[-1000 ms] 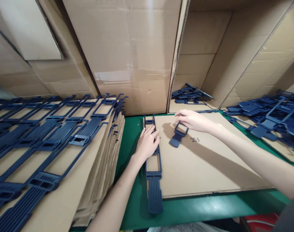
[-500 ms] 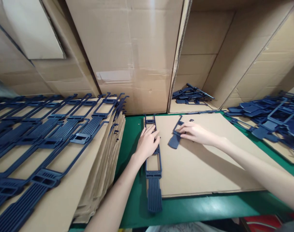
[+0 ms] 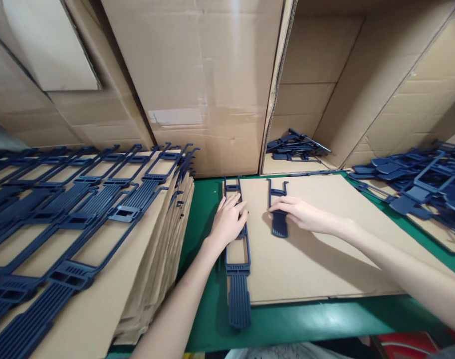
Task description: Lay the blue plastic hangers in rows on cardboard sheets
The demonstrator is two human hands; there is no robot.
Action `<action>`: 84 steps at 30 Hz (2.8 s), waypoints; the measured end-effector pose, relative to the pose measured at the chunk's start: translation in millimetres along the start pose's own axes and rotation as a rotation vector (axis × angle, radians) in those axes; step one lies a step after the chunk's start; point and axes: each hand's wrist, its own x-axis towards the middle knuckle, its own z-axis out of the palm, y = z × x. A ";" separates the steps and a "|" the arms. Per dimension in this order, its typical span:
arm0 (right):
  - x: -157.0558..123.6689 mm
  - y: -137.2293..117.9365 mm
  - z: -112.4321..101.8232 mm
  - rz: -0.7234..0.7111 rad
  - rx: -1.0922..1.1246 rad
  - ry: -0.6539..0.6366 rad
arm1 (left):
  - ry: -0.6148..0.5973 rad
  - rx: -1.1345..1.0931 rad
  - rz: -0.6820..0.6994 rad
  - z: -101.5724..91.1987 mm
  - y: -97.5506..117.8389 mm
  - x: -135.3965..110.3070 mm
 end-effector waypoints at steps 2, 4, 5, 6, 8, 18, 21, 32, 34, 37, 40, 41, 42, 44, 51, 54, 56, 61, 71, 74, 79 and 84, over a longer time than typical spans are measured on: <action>-2.6 -1.3 0.4 -0.006 -0.014 -0.002 | -0.002 -0.002 0.000 -0.6 0.4 -0.3; -4.9 -4.5 -0.7 0.000 -0.022 0.000 | -0.005 -0.006 -0.002 -1.2 0.6 -0.7; -6.1 -6.6 -1.7 0.009 -0.021 0.006 | -0.006 -0.009 -0.004 -1.4 0.7 -0.8; -7.3 -8.7 -2.9 0.024 -0.017 0.018 | -0.004 -0.011 -0.005 -1.5 0.6 -0.8; -9.8 -12.1 -5.0 0.064 0.005 0.051 | -0.001 -0.015 -0.002 -1.2 0.1 -0.7; -28.0 1.8 -7.7 0.352 0.092 0.139 | -0.013 -0.001 -0.001 -1.3 1.0 -1.2; -29.9 1.9 -10.4 0.266 0.029 0.179 | -0.015 0.006 -0.004 -1.7 1.3 -1.4; -12.6 -16.1 20.5 0.183 -0.108 0.136 | -0.024 0.010 -0.017 -2.2 1.3 -0.4; -1.1 -15.2 26.2 0.188 -0.195 0.178 | -0.023 0.010 -0.014 -1.9 0.2 -0.2; 20.2 -12.1 35.0 0.202 -0.299 0.228 | -0.025 0.011 -0.011 -1.6 -1.0 0.4; 40.7 -12.0 45.0 0.251 -0.327 0.280 | -0.019 0.026 -0.008 -1.7 -0.8 0.7; 45.9 -13.0 48.1 0.263 -0.320 0.296 | -0.016 0.031 -0.007 -1.8 -0.4 0.7; 49.9 -14.4 50.6 0.268 -0.306 0.311 | -0.013 0.037 -0.006 -1.9 0.0 0.6; 53.9 -17.6 53.1 0.259 -0.256 0.334 | -0.006 0.044 -0.003 -2.0 0.9 0.1; 47.3 -20.5 43.8 0.109 -0.079 0.334 | 0.017 0.049 -0.012 -0.2 -0.2 -1.3; 46.6 -19.3 43.9 0.070 -0.036 0.348 | 0.013 0.051 -0.008 -0.1 -0.8 -1.6; 46.9 -19.9 45.6 0.053 -0.017 0.357 | 0.011 0.053 -0.007 -0.6 -0.7 -1.8; 47.5 -16.9 39.4 0.065 -0.033 0.374 | 0.003 0.041 -0.016 -3.0 1.1 -1.6; -8.6 123.4 -2.3 0.563 -0.446 0.595 | -0.003 0.034 -0.021 -4.3 0.6 0.7; -27.3 149.4 -3.9 0.640 -0.504 0.536 | -0.009 0.032 -0.020 -5.0 0.7 1.0; -31.6 158.2 -5.5 0.641 -0.492 0.507 | -0.006 0.014 -0.018 -5.4 0.6 1.1; -24.2 155.8 -4.9 0.597 -0.440 0.516 | 0.001 0.016 -0.017 -4.6 -1.0 1.6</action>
